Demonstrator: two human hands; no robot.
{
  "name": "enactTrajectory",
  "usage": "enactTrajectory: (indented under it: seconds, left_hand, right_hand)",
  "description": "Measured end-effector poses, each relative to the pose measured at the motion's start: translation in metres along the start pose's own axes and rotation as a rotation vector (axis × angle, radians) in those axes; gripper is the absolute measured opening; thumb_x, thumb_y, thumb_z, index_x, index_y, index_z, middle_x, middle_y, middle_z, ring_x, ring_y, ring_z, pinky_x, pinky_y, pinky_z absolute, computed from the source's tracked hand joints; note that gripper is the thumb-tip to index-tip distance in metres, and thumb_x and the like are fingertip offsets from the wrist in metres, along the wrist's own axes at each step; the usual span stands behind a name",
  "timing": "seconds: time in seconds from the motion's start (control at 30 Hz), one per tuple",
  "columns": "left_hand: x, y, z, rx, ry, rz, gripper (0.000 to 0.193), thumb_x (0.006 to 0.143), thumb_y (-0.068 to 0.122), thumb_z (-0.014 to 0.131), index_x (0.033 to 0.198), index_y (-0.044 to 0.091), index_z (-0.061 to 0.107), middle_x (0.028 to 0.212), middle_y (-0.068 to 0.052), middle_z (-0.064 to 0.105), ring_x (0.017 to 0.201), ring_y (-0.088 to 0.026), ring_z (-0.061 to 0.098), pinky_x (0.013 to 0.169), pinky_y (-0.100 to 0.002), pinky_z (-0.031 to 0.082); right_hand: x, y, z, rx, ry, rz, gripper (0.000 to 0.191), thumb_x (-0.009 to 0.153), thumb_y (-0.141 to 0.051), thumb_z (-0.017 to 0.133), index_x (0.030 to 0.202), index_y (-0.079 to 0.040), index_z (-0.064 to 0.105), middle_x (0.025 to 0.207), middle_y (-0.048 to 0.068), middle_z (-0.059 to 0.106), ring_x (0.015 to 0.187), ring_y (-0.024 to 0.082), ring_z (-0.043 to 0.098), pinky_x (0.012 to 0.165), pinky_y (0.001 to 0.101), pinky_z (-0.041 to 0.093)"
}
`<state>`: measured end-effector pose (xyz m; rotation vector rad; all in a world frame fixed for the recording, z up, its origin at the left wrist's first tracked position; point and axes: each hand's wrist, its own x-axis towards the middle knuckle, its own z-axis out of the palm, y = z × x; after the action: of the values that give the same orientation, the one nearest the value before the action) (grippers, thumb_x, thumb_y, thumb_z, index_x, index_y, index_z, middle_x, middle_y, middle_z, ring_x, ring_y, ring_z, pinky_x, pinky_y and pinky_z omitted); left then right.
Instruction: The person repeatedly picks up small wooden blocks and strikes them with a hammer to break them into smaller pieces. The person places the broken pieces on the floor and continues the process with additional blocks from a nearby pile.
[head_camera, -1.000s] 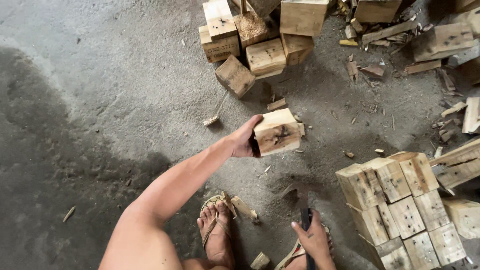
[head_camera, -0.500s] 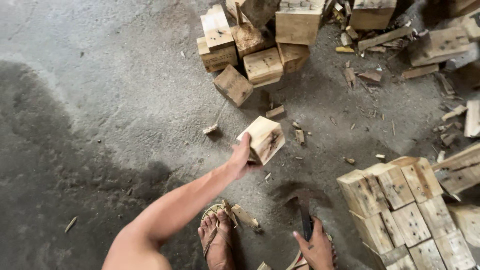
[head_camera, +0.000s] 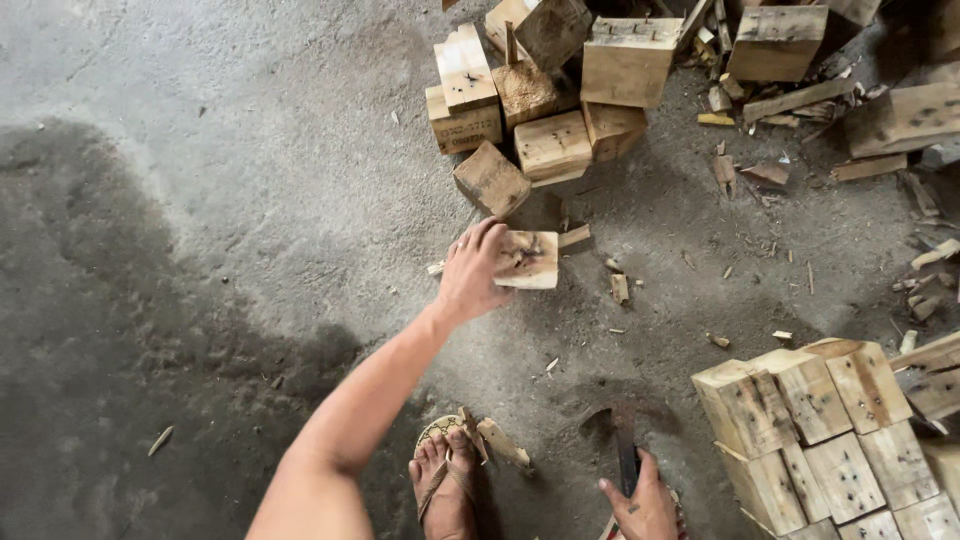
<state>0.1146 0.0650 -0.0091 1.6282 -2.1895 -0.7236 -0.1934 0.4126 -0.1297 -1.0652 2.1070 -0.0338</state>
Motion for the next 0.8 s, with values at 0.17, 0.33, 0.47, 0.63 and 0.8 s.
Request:
enactTrajectory:
  seconds: [0.17,0.33,0.47,0.63,0.8]
  left_hand:
    - [0.012,-0.024,-0.004,-1.105,-0.305,-0.453,0.081,0.083,0.047,0.073,0.151,0.007,0.05,0.146,-0.025,0.062,0.124,-0.034,0.063,0.104,-0.049,0.053]
    - [0.004,-0.031,-0.009,-1.65,-0.303,-0.735,0.072,0.089,0.063,0.05,0.145,0.018,0.046,0.142,-0.013,0.056,0.125,-0.029,0.059,0.101,-0.053,0.05]
    - [0.004,-0.035,-0.006,-1.701,-0.338,-0.703,0.076,0.093,0.07,0.04,0.144,0.014,0.051,0.134,-0.016,0.063,0.12,-0.03,0.06,0.1,-0.051,0.05]
    - [0.001,-0.036,0.012,-1.704,-0.43,-0.774,0.078,0.094,0.071,0.039,0.143,0.012,0.052,0.131,-0.017,0.062,0.116,-0.031,0.062,0.097,-0.052,0.053]
    - [-0.01,-0.013,0.027,-1.688,-0.475,-0.829,0.074,0.092,0.068,0.042,0.14,0.013,0.052,0.129,-0.015,0.064,0.113,-0.03,0.064,0.093,-0.052,0.055]
  right_hand:
    - [0.012,0.001,-0.005,0.006,-0.245,0.153,0.083,0.085,-0.048,0.074,0.148,-0.012,0.035,0.113,0.019,0.072,0.103,0.038,0.074,0.089,0.0462,0.059]
    - [0.006,-0.001,-0.001,0.038,-0.125,0.071,0.076,0.081,-0.041,0.077,0.143,-0.014,0.042,0.1,0.017,0.076,0.093,0.035,0.074,0.083,0.0464,0.058]
    - [-0.001,-0.004,0.0,0.063,-0.076,0.013,0.071,0.078,-0.037,0.079,0.137,-0.014,0.046,0.093,0.015,0.077,0.086,0.034,0.076,0.08,0.0457,0.059]
    - [-0.006,-0.007,-0.003,0.089,0.024,-0.07,0.073,0.075,-0.038,0.081,0.134,-0.013,0.047,0.09,0.017,0.076,0.088,0.038,0.075,0.079,0.0484,0.057]
    - [-0.015,-0.009,-0.001,0.07,0.11,-0.09,0.072,0.073,-0.038,0.083,0.132,-0.014,0.05,0.095,0.024,0.074,0.095,0.046,0.071,0.08,0.0517,0.056]
